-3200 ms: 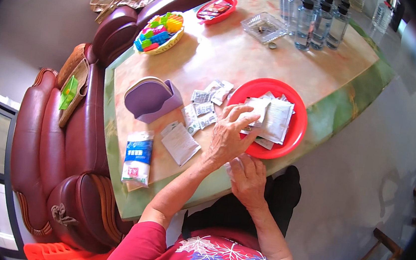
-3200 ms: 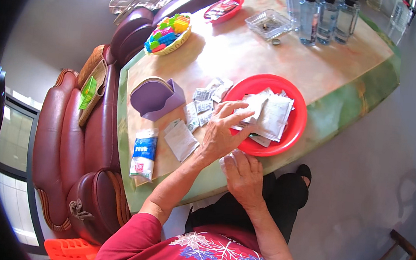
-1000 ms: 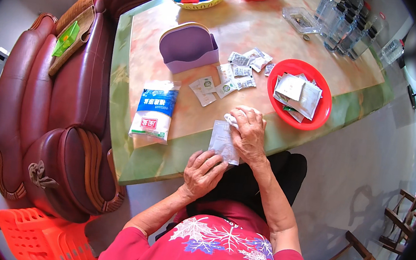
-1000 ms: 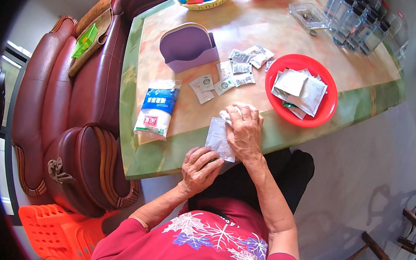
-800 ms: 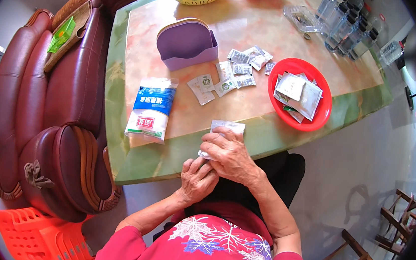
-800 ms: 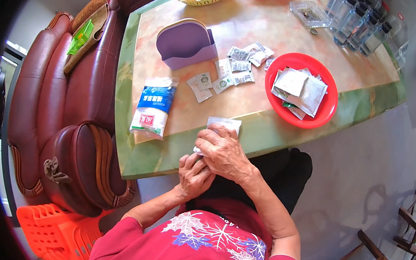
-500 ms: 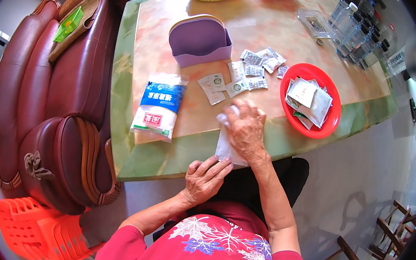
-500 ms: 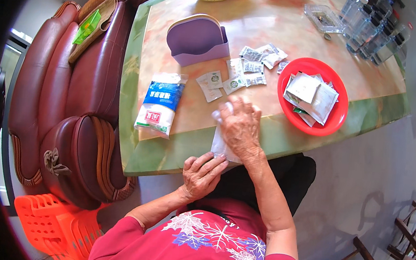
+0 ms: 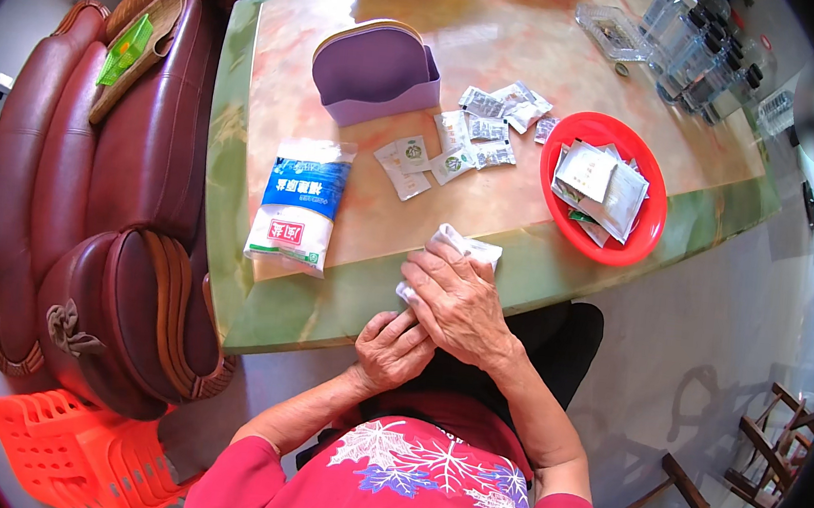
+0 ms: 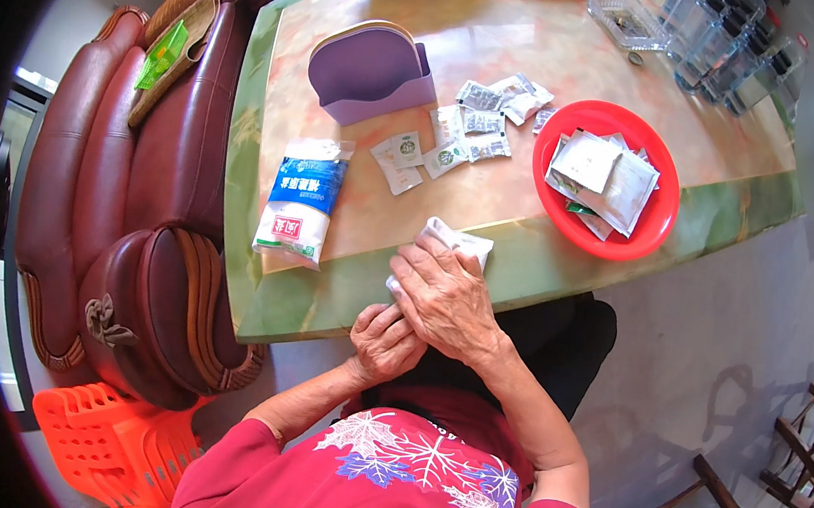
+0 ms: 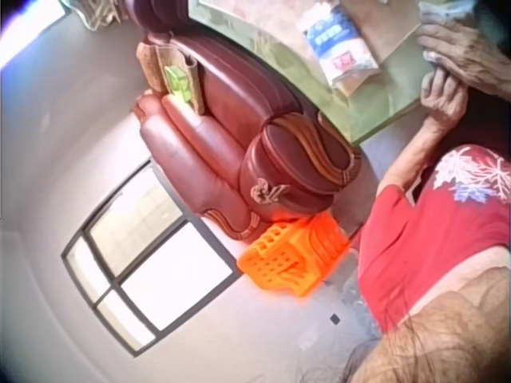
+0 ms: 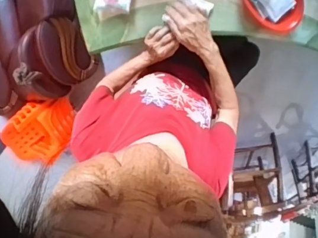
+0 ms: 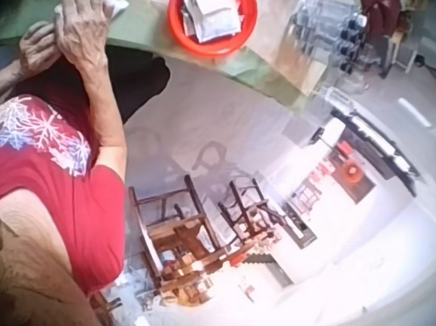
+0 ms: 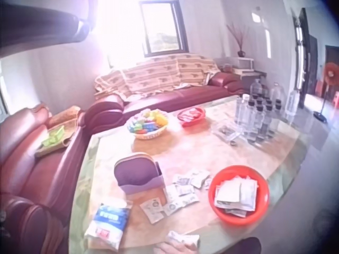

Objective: The person sits at a table and wipes small white packets with a white cloth. They pick up packets from the table, wipe them individually, and place them into a red bowl. The person also wipes a larger blue and white package at the end of the sequence.

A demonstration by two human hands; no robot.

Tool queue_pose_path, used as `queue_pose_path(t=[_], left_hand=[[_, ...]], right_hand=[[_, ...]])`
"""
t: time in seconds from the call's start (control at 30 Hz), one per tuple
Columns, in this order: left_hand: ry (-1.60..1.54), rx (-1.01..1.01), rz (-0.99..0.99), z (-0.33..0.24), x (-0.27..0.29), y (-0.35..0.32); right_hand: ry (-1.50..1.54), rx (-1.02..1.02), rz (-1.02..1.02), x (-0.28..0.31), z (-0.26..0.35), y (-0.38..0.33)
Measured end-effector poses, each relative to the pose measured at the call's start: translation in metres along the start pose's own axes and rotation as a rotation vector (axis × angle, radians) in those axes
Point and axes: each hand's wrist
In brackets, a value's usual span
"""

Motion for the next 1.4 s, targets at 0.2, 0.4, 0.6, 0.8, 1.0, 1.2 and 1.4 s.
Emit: queue_pose_path(t=[0.2,0.4,0.6,0.8,1.0,1.2,1.4], left_hand=[[0.030,0.055,0.042,-0.004,0.001,0.011],[0.032,0.073,0.074,-0.005,0.002,0.012],[0.008,0.076,0.054,-0.005,0.000,0.011],[0.026,0.062,0.039,-0.005,0.001,0.014],[-0.057,0.177,-0.010,-0.007,-0.003,0.007],[-0.070,0.212,0.014,-0.007,0.001,0.017],[-0.059,0.207,0.010,-0.008,0.002,0.019]], right_hand=[[-0.141,-0.093,-0.137,-0.013,-0.008,0.016],[-0.153,-0.058,-0.164,0.008,-0.019,-0.006],[-0.149,-0.117,-0.166,0.029,-0.039,-0.033],[-0.011,-0.164,-0.320,0.039,-0.017,-0.038],[0.043,-0.028,-0.117,0.005,0.001,-0.034],[-0.129,-0.036,-0.135,0.017,-0.012,-0.050],[-0.058,-0.053,-0.152,0.037,-0.033,-0.064]])
Point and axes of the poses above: each hand's wrist, its own y-axis towards the middle knuckle, its own x-axis out of the back of the hand, z = x × y, and after that the axes turned 10 degrees about -x, right-handed
